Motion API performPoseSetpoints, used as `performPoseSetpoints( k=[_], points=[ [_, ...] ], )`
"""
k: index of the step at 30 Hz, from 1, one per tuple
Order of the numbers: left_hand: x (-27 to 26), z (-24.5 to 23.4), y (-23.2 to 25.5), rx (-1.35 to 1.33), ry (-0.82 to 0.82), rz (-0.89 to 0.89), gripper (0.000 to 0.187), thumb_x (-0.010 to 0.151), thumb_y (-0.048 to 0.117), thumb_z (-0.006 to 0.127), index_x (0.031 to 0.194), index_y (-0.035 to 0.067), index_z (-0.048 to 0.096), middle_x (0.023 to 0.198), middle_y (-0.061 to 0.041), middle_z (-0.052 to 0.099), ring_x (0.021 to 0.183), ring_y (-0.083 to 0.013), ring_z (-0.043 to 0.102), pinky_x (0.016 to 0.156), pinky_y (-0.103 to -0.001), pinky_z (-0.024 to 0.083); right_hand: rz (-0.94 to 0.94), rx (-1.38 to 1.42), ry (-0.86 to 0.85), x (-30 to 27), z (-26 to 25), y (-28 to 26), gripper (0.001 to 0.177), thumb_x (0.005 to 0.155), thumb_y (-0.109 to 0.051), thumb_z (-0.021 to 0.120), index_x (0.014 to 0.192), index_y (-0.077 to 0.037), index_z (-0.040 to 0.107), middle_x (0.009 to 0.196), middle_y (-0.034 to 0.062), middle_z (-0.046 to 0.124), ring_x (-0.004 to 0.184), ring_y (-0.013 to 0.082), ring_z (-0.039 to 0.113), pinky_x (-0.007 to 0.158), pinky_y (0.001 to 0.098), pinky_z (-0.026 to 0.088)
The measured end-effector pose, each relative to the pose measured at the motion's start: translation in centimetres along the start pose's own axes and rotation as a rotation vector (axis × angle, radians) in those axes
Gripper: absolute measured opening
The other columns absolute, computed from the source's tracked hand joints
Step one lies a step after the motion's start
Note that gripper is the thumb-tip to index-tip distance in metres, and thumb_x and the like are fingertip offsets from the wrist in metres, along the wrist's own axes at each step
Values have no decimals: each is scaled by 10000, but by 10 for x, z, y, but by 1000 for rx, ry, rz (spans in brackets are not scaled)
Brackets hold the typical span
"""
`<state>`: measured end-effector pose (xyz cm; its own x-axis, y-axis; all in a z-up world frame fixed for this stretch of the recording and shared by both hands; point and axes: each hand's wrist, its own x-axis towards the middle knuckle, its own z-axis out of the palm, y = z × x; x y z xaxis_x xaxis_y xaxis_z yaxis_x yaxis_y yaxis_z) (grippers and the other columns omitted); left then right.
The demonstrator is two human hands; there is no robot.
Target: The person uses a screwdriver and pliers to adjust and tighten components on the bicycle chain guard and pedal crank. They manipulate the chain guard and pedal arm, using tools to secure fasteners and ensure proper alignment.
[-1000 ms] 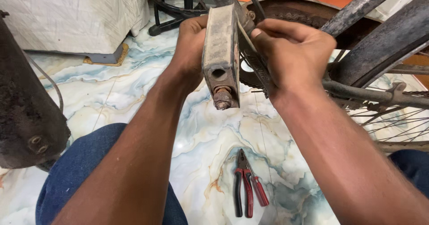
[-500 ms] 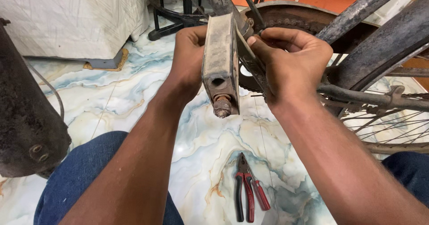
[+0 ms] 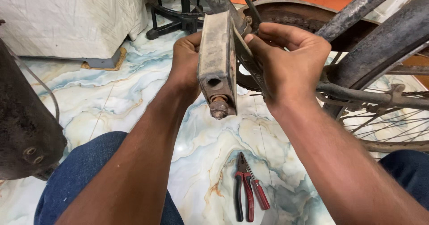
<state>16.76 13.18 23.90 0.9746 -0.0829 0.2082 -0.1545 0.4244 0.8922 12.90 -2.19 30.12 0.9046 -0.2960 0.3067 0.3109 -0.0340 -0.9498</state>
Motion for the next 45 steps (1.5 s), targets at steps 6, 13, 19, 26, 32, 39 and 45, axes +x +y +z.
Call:
performPoseSetpoints(
  k=[6,13,19,26,32,39,45],
  points=[
    [1,-3,-11,-13,-34,-68,170,922,195,786,879,32,768,743,-56,728,589,-94,640,499,-275,519,-220,-279,-45,2,-6,-2,357,773,40,870,1090,20,707,966,60,736,810,116,754,685,229,654],
    [-2,-7,-12,-156,-109,-13,120,946,133,759,919,16,761,818,-63,750,670,-100,682,575,-282,572,-82,-280,-281,9,-7,-8,230,913,-63,815,1130,-5,767,1008,47,793,788,52,706,659,196,585],
    [3,-8,-7,-41,-54,38,140,922,92,765,1017,-8,782,856,-76,772,698,-103,712,595,-281,610,64,-201,-300,12,-8,-10,233,900,-80,790,1125,-27,762,970,48,782,720,54,700,590,215,579],
    [-2,0,1,13,-27,69,141,929,117,758,1019,10,779,839,-65,772,677,-86,706,567,-263,597,129,-73,-302,8,-6,-11,249,905,-83,782,1145,-25,747,972,10,776,733,56,705,608,225,600],
    [-1,-5,5,112,-77,84,116,927,129,772,948,16,786,821,-58,769,659,-78,699,557,-263,589,160,-203,-344,10,-6,-15,219,961,-153,760,1156,-53,770,871,6,728,658,46,581,545,210,491],
    [0,-1,1,-61,-109,74,96,952,98,746,977,9,772,810,-64,755,642,-96,685,552,-274,570,125,-210,-300,12,-7,-15,239,901,-105,778,1131,-45,751,938,15,796,684,30,674,564,210,545],
    [3,-5,-9,-83,-82,39,90,942,86,740,991,14,765,819,-71,765,646,-109,709,570,-283,603,127,-257,-359,29,-20,-11,253,873,-10,757,1119,-72,762,960,27,775,733,57,662,623,208,531]
  ],
)
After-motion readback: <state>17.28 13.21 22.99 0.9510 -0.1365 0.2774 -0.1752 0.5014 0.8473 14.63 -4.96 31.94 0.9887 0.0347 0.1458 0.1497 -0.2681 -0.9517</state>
